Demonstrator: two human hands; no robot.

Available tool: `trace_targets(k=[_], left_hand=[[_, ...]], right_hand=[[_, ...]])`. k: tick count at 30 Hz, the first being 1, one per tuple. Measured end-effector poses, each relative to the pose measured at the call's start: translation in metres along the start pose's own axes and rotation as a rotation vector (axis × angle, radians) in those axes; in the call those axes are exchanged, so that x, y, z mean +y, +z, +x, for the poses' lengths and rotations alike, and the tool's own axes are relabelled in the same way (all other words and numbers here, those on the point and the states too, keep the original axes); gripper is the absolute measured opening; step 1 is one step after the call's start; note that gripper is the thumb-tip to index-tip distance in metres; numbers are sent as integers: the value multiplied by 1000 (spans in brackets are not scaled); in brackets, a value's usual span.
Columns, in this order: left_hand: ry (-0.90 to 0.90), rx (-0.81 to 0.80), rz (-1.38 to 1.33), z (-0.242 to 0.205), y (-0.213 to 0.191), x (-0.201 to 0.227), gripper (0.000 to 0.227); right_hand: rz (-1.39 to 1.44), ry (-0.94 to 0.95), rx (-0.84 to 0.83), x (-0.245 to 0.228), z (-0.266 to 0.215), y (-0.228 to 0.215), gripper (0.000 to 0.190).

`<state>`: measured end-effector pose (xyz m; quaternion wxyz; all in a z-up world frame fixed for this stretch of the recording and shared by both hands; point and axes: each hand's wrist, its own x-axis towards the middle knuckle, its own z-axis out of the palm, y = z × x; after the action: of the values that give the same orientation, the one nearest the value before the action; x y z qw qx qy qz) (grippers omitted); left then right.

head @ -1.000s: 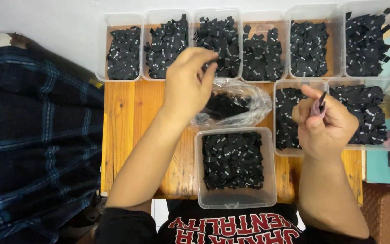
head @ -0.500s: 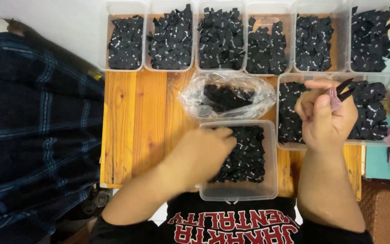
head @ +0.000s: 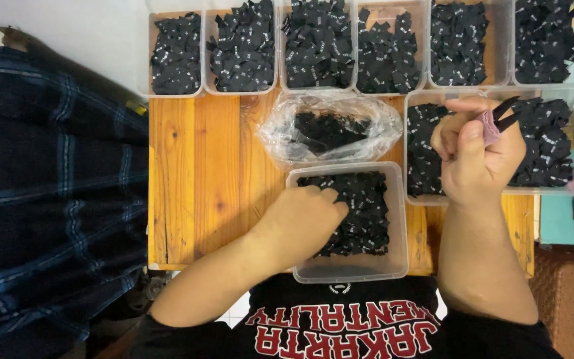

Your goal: The person repeatedly picks small black fabric pieces from a clear plastic container and folds them by hand. The folded pieces are placed into a small stack held in the right hand. The process continues throughout the clip with no other objects or tools used.

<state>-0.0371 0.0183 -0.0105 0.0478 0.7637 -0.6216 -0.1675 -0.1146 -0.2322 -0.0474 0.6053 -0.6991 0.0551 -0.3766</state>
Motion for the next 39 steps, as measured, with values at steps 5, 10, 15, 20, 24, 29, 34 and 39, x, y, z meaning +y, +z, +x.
trace_targets(k=[5, 10, 15, 20, 24, 29, 34, 39], left_hand=[[-100, -36, -246, 1, -9, -6, 19], [-126, 241, -666, -2, -22, -12, 22], [-73, 96, -385, 9, -16, -13, 30], [-69, -12, 79, 17, 12, 9, 20], [-53, 5, 80, 17, 9, 7, 22], [-38, 8, -161, 14, -2, -4, 16], [-45, 72, -612, 11, -25, -14, 10], [-207, 318, -992, 6, -35, -13, 22]], right_hand=[[11, -12, -63, -3, 1, -4, 42], [-3, 13, -175, -15, -3, 1, 47], [-101, 11, -240, -21, -7, 10, 38], [-85, -19, -262, -16, -10, 13, 34], [-94, -26, -269, -18, -11, 16, 33], [-95, -13, -299, -16, -11, 13, 33], [-186, -24, -443, -20, -10, 7, 27], [-35, 100, -569, -46, 3, 26, 13]])
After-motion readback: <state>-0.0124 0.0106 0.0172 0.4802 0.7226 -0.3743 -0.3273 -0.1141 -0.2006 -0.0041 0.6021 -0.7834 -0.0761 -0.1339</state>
